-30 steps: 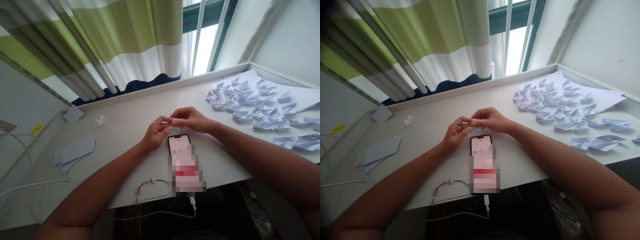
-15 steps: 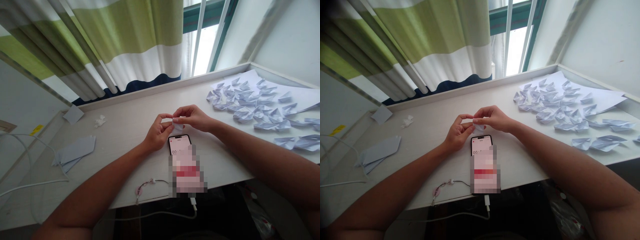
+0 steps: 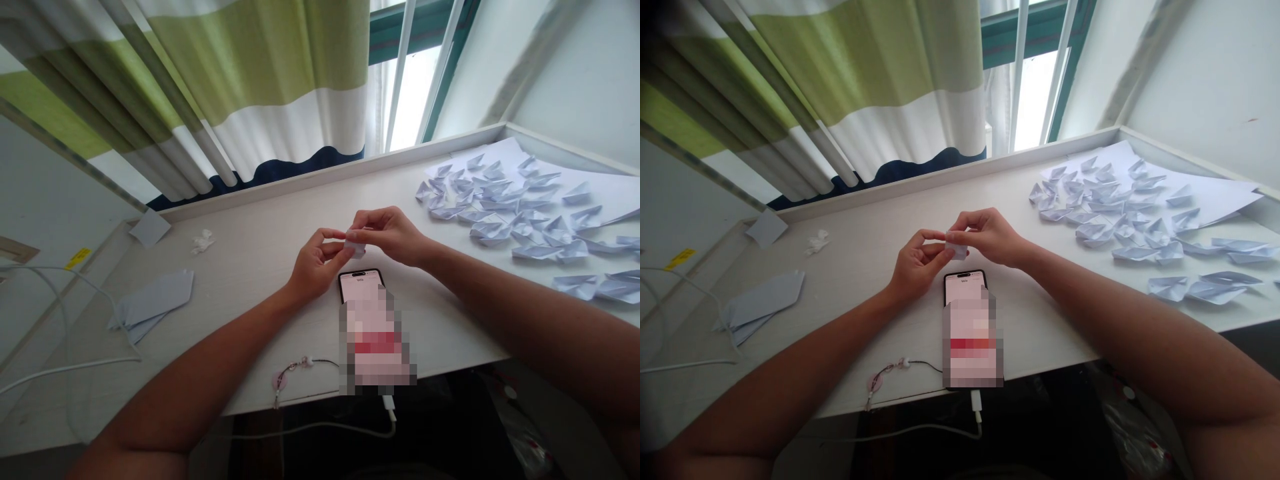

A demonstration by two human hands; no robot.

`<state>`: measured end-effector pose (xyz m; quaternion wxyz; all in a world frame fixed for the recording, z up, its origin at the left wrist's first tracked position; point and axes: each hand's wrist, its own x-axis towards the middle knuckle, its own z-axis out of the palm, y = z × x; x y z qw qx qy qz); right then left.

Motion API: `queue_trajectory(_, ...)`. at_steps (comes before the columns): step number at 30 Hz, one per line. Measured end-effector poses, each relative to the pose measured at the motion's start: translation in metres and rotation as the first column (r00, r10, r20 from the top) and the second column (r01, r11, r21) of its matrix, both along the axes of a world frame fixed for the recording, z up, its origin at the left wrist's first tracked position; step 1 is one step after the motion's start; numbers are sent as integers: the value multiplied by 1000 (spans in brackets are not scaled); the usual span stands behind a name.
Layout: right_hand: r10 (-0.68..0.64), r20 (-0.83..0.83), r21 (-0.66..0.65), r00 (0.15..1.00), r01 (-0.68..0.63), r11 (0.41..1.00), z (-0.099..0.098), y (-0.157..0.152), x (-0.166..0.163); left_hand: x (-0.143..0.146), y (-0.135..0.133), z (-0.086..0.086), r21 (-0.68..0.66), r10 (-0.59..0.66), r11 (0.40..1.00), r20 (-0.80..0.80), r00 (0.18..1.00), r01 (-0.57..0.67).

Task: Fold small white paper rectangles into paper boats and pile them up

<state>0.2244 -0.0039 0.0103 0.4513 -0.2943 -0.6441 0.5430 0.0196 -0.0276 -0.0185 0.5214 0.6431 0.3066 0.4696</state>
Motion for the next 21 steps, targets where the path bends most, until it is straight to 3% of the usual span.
queue_trajectory(4, -73, 37, 29, 997, 72, 997, -3, 1, -4, -1, 1, 2, 37, 111, 993, -44, 993, -110)
queue_trajectory(15, -84, 129, 108, 988, 70, 992, -6, 2, -3, 1, 5, 0, -87, 133, 988, 30, 991, -130)
queue_trajectory(21, -102, 193, 207, 976, 61, 977, -3, 0, -2, 1, 4, 2, -11, 155, 988, -2, 988, -155)
